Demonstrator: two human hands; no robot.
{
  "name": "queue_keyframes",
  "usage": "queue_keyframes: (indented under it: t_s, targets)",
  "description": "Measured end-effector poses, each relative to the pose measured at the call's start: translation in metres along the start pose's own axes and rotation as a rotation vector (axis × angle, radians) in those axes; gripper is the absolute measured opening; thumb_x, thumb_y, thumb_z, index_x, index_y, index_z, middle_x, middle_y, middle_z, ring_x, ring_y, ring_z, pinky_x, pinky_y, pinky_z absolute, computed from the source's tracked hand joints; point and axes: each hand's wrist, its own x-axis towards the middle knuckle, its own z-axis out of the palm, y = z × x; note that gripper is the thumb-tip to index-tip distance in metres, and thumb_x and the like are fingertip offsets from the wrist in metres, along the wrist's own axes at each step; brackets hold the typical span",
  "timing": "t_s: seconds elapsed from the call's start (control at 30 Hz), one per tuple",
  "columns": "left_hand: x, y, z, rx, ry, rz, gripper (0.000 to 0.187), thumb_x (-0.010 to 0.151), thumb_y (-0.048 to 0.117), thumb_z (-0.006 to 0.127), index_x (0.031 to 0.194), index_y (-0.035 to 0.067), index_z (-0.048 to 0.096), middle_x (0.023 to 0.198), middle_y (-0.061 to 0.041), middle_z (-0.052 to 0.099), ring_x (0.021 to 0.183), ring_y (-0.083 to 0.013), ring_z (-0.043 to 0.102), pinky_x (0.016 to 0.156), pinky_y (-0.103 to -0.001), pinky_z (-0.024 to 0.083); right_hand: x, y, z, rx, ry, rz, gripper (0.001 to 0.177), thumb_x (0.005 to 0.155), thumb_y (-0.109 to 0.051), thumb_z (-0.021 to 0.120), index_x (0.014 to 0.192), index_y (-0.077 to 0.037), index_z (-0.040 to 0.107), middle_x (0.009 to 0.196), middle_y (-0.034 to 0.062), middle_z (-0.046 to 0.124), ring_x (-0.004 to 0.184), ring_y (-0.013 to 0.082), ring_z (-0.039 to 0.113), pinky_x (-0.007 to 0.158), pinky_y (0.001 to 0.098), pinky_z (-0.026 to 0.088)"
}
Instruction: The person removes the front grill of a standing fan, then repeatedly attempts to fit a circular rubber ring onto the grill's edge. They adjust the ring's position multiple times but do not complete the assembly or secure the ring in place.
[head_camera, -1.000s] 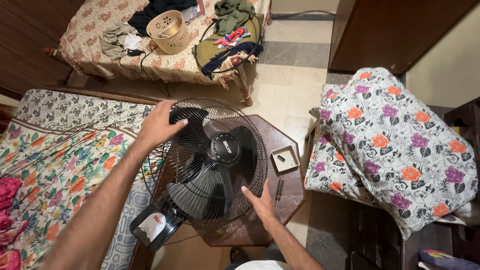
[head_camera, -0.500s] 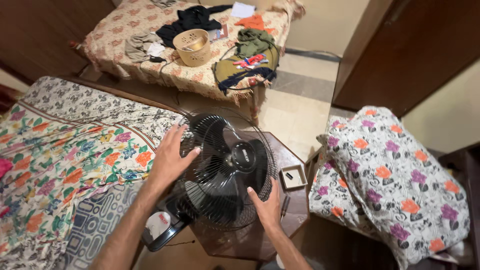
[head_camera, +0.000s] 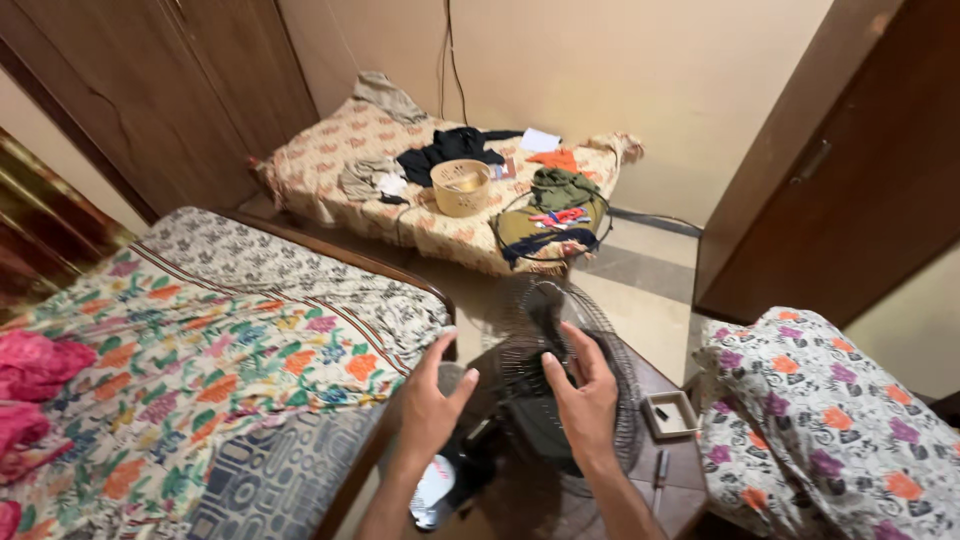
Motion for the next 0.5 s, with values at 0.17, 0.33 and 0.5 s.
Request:
queue_keyframes:
  t_s: [0.17, 0.33, 0.5]
  targets:
    - [-0.025, -0.018, -0.041, -0.318, -0.018, -0.134, 0.058, 0.087, 0.02, 0.071, 0.141, 0.006, 0.055, 0.14, -0.014, 0.065, 0.133, -0.0249, 0.061, 0.109, -0.039, 0.047, -0.032, -0.017, 0.053, 0.257, 0.055, 0.156, 0.052, 0.087, -0.008, 0.071, 0.137, -0.001, 0.059, 0.141, 0.0125, 0.064, 0.125, 0.0198, 0.064, 0.103, 0.0315, 0.051]
    - [-0.049, -0.042, -0.077, -0.418, -0.056, -0.271, 0.063, 0.088, 0.023, 0.071, 0.146, 0.01, 0.05, 0.148, -0.012, 0.057, 0.14, -0.0251, 0.052, 0.111, -0.046, 0.043, -0.061, -0.023, 0.096, 0.293, 0.036, 0.293, 0.051, 0.089, -0.009, 0.069, 0.139, -0.002, 0.058, 0.14, 0.0118, 0.066, 0.122, 0.0223, 0.066, 0.101, 0.0349, 0.053]
    - [-0.063, -0.073, -0.097, -0.476, 0.003, -0.344, 0.065, 0.087, 0.024, 0.07, 0.146, 0.011, 0.049, 0.149, -0.014, 0.057, 0.139, -0.0271, 0.054, 0.109, -0.045, 0.046, -0.073, -0.015, 0.127, 0.349, 0.026, 0.401, 0.05, 0.09, -0.011, 0.066, 0.139, -0.003, 0.058, 0.137, 0.0114, 0.068, 0.117, 0.0236, 0.07, 0.095, 0.038, 0.058]
